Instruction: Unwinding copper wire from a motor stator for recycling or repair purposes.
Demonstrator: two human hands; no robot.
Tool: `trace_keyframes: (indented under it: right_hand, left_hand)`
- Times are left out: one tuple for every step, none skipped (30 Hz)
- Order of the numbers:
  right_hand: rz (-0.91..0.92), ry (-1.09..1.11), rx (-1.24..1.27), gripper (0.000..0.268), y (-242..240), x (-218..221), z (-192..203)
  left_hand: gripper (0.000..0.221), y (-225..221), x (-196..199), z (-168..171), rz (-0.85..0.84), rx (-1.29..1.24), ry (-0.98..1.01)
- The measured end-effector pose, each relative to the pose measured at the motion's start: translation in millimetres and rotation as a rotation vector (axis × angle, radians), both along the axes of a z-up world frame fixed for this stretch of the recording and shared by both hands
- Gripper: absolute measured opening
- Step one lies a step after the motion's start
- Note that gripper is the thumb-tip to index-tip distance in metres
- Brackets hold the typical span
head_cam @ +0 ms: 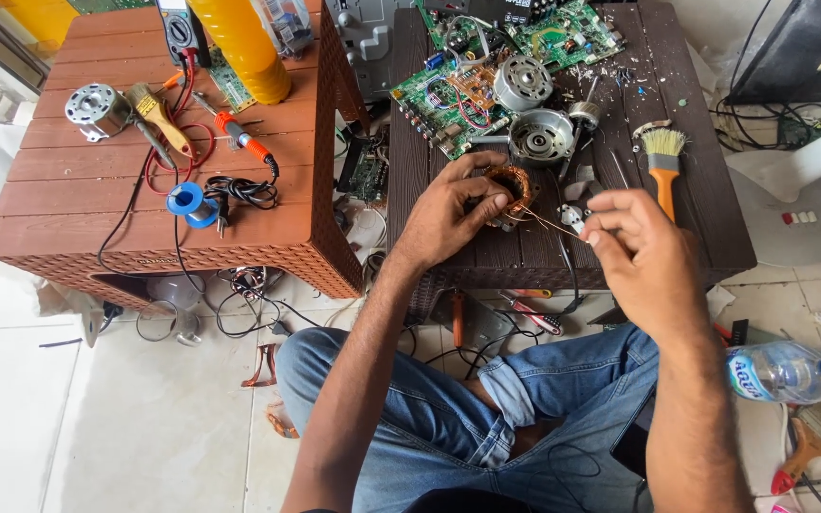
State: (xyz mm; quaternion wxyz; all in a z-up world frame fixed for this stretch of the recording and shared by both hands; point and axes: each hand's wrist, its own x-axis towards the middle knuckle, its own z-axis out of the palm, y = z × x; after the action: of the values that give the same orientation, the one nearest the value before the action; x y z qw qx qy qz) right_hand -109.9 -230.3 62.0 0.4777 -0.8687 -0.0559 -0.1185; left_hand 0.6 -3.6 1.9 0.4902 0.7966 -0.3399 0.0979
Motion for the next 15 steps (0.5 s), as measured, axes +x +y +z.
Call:
trace_keyframes:
  right_hand:
    - [-0.001,0.000,0.000,0.034,-3.6,-4.4,1.3]
    - [-0.019,0.091,-0.087,0.034,-7.5,-9.3,2.6]
    - [-0.038,0.183,-0.174,0.035,-11.5,-14.4,3.9]
    - [-0.040,0.183,-0.173,0.035,-13.8,-16.6,0.2]
    - [0.001,0.231,-0.205,0.033,-16.0,-18.9,-3.4]
    - [0.044,0.279,-0.237,0.032,-17.7,-20.6,-7.0]
    - [0.043,0.278,-0.236,0.032,-20.8,-20.5,-14.2]
    - [0.112,0.335,-0.095,0.030,-23.6,-19.9,-21.4]
    - [0.181,0.390,0.047,0.029,-26.4,-19.2,-28.7]
    - [0.181,0.388,0.050,0.029,-24.4,-18.5,-31.7]
    - [0.195,0.366,0.224,0.026,-22.3,-17.7,-34.7]
    - [0.208,0.340,0.396,0.024,-20.5,-16.3,-37.3]
    - [0.207,0.337,0.398,0.024,-18.4,-9.8,-33.9]
    - [0.239,0.260,0.509,0.020,-16.6,-4.9,-31.3]
    - [0.270,0.182,0.620,0.017,-14.6,0.2,-28.7]
  left_hand:
    - [0.024,0.3,-0.1,0.6,-0.001,0.000,0.000]
    - [0.025,0.3,-0.5,1.3,-0.004,-0.005,0.007]
    - [0.025,0.1,-1.1,1.9,-0.007,-0.011,0.014]
    - [0.025,0.1,-1.3,2.0,-0.009,-0.010,0.014]
    - [0.027,0.2,-1.6,2.1,-0.012,-0.010,0.021]
    - [0.030,1.1,-1.7,2.5,-0.014,-0.010,0.027]
    - [0.030,0.6,-2.3,2.7,-0.015,-0.009,0.026]
    - [0.030,0.5,-2.5,3.2,-0.006,-0.009,0.023]
    - [0.031,0.3,-2.7,3.7,0.003,-0.009,0.021]
    - [0.031,1.4,-2.7,1.9,0.002,-0.007,0.019]
    - [0.025,2.4,-2.5,0.1,-0.025,-0.057,0.052]
    - [0.020,3.1,-1.6,-1.3,-0.053,-0.109,0.085]
    - [0.020,3.5,-0.4,-1.1,-0.055,-0.107,0.082]
    - [0.018,3.4,-0.2,-2.0,-0.059,-0.100,0.079]
    - [0.016,3.5,0.1,-2.9,-0.062,-0.092,0.075]
